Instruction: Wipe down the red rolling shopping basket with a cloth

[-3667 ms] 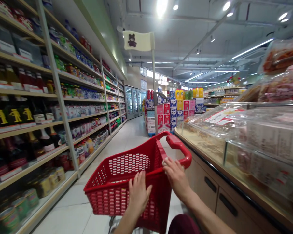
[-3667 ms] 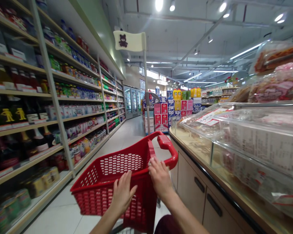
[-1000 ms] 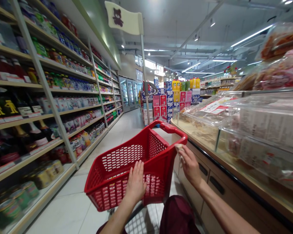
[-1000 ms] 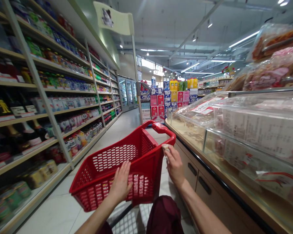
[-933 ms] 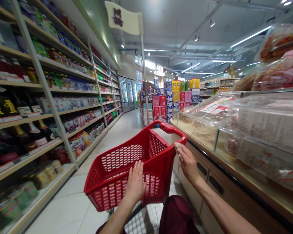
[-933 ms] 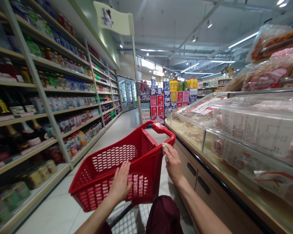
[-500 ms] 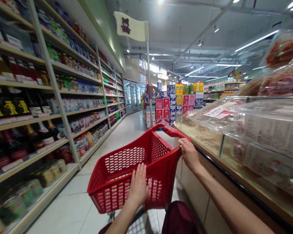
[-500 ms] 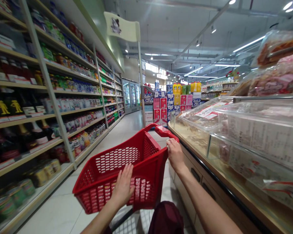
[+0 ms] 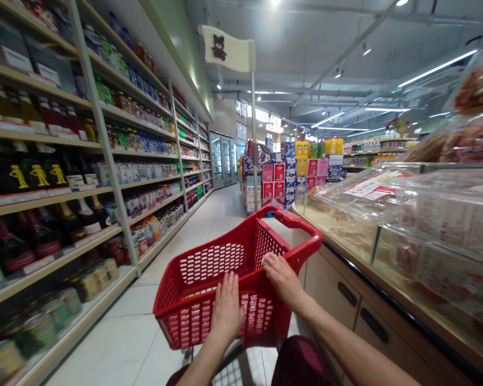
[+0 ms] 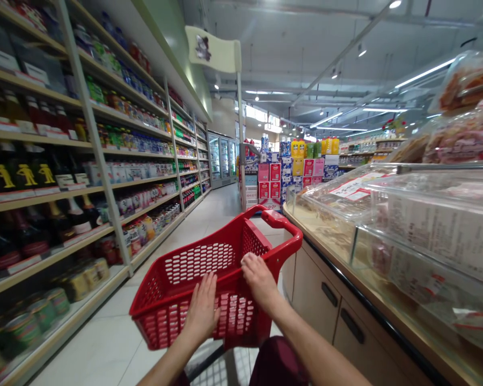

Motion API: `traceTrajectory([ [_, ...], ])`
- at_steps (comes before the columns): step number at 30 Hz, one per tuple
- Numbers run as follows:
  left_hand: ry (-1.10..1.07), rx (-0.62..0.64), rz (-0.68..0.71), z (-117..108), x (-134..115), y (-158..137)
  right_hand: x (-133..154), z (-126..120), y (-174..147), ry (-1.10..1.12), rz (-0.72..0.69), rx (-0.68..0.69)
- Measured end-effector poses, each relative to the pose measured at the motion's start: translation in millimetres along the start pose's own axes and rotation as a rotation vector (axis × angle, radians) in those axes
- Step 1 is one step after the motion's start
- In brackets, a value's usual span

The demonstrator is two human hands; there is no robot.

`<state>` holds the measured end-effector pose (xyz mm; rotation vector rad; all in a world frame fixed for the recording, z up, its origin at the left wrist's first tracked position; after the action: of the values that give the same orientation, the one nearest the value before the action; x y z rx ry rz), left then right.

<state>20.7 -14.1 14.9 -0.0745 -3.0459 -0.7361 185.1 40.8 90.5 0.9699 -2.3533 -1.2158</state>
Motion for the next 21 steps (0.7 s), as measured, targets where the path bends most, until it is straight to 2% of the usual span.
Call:
traceTrajectory([
  [2,0.014,0.048,0.001,-1.1,0.8,-2.0,8.2,4.6,-1.3,0.031,-0.050,0.038],
  [7,0.030,0.049,-0.005,-2.5,1.8,-7.7,-26.6,-9.5,6.5,-0.047,0.169,-0.083],
  [8,0.028,0.044,-0.008,-1.8,1.7,-8.1,-21.6,-7.2,6.0,-0.049,0.165,-0.085],
  [11,0.027,0.049,0.007,1.0,2.4,-9.4,16.4,10.7,0.4,-0.002,0.007,-0.006],
  [13,0.029,0.037,0.020,0.7,4.8,-11.4,27.9,16.2,-2.7,0.017,-0.058,0.030],
  [15,0.025,0.007,0.036,-1.3,7.0,-14.1,12.0,10.4,-0.9,-0.001,0.002,0.010],
  [18,-0.001,-0.009,0.035,-1.4,9.6,-16.9,-25.9,-4.5,5.3,-0.053,0.185,-0.051],
  [19,-0.014,-0.006,0.021,-0.7,11.2,-17.2,-28.9,-6.1,7.0,-0.057,0.208,-0.053],
  [21,-0.043,0.005,-0.008,0.8,15.0,-17.2,-13.5,0.0,9.5,-0.025,0.173,0.003],
])
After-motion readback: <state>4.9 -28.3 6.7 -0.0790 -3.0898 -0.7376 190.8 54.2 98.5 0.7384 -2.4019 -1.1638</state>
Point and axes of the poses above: each hand's wrist, its own y-axis towards the middle knuckle, its own z-axis out of the palm, x = y × z, the point moved 7 cm from there along y, towards the middle knuckle, and after that the axes turned 4 degrees about z, right-handed, at the moved point
